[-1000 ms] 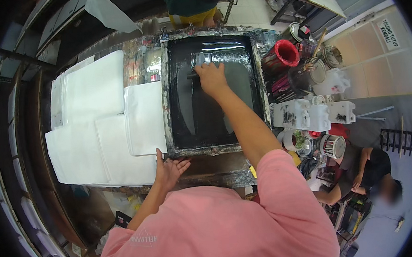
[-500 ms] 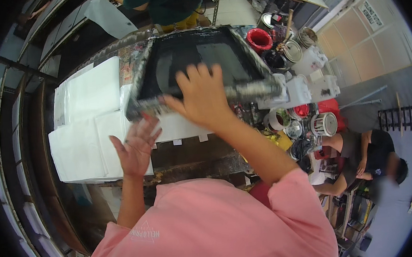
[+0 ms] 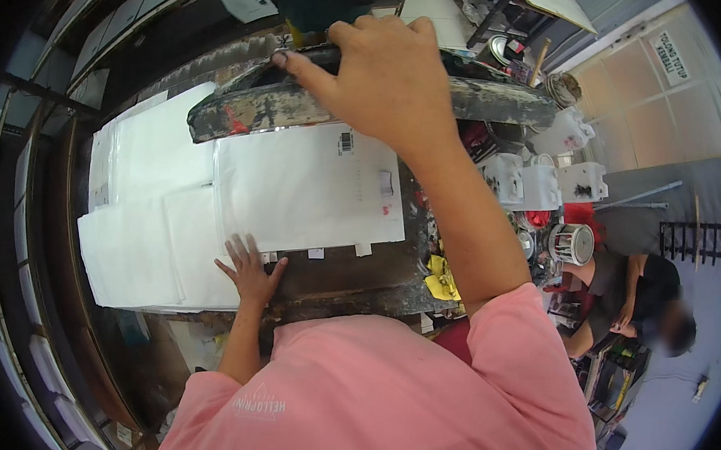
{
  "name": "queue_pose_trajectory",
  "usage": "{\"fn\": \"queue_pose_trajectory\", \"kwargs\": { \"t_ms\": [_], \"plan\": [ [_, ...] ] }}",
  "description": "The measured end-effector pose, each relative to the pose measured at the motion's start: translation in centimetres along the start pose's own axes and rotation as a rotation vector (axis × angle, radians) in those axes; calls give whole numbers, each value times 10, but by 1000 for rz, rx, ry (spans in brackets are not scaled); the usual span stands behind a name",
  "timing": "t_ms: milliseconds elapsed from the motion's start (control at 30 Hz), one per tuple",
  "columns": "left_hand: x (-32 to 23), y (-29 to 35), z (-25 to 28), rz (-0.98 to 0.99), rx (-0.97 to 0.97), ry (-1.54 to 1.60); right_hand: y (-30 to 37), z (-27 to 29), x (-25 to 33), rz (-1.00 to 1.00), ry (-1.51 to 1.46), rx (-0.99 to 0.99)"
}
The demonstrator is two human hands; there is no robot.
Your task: The person performs screen printing on white paper sheets. They place a sheet under a screen, pull a squeegee across the screen to transfer ink, then lift the screen and remove the printed sheet. This cycle repeats continuously with a coworker assisting by stacking finished sheets.
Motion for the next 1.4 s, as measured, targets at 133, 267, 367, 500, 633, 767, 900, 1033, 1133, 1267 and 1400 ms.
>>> {"fn": "queue_pose_trajectory", "kwargs": {
  "t_ms": [133,267,367,500,633,767,900,1033,1133,1267,1400],
  "plan": [
    [-14,-11,30,40,19,44,-3,-1,-1,-8,-44,-11],
    [-26,-35,82,19,-387,239,9,-4,-2,4,-59,-45],
    [-10,-60,104,56,-543,308,17,-6,2,14,-61,-72],
    [60,-77,111,57,-628,193,28,-4,6,-10,-73,-50],
    [113,-87,107,358,-574,75,33,-4,7,-15,-28,7],
    [11,-70,76,-187,-624,406,31,-5,9,-12,-23,-26],
    [-119,-35,23,-506,-221,382,21,-4,6,8,-16,-31],
    [-142,-33,6,-383,-160,305,9,-1,5,5,-24,5],
    [-135,-35,8,-423,-179,369,7,-1,7,-9,-40,33],
    [-137,-33,9,-403,-178,351,10,-1,6,0,-55,6],
    [-129,-35,44,-354,-153,475,21,-3,9,10,-41,-11]
  ]
}}
Point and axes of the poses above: each hand's wrist, its own y-axis away from the middle knuckle, its own z-axis out of the back of the hand, x = y × z, the point moved 2 cm from there along -y, towards the middle knuckle, and after that the axes turned 12 degrees about -y, right-handed, at the moved point
